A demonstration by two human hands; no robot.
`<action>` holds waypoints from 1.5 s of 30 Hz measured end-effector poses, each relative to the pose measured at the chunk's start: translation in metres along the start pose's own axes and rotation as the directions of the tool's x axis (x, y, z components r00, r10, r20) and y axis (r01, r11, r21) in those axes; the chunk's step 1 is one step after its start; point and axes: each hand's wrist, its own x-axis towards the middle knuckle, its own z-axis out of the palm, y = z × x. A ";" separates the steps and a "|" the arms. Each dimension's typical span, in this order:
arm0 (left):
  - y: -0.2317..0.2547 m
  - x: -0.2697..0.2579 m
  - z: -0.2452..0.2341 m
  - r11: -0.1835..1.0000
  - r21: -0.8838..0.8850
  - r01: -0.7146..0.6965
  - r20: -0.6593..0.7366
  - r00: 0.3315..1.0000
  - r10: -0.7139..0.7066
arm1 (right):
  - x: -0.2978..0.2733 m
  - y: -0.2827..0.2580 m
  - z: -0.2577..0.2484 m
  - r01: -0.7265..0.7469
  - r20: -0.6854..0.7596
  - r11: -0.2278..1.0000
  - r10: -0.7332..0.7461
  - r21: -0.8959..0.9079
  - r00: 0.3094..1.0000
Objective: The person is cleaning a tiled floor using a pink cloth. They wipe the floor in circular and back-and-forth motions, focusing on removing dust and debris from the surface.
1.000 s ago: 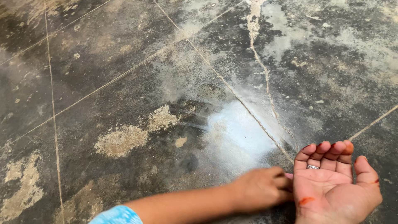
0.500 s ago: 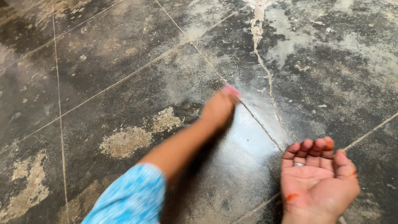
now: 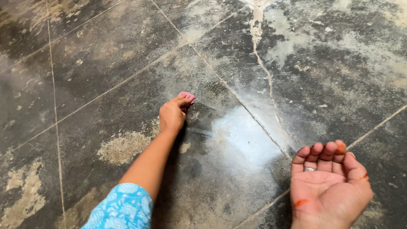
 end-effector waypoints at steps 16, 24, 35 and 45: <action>0.025 -0.052 -0.048 0.903 -0.367 0.224 0.173 0.970 -0.170 | -0.009 -0.002 0.010 -0.027 -0.029 0.999 0.027 -0.021 0.999; 0.100 -0.081 -0.036 0.991 -0.004 0.134 0.104 0.986 -0.133 | 0.000 0.025 0.007 -0.132 0.069 0.991 0.134 -0.033 0.989; 0.001 -0.069 -0.070 0.989 0.031 0.144 0.019 0.989 -0.144 | -0.002 0.022 0.009 -0.145 0.115 0.984 0.157 -0.102 0.981; 0.069 -0.107 -0.034 0.986 0.164 0.029 -0.009 1.000 -0.027 | -0.006 0.087 0.001 0.727 0.740 -0.218 0.032 -0.651 0.672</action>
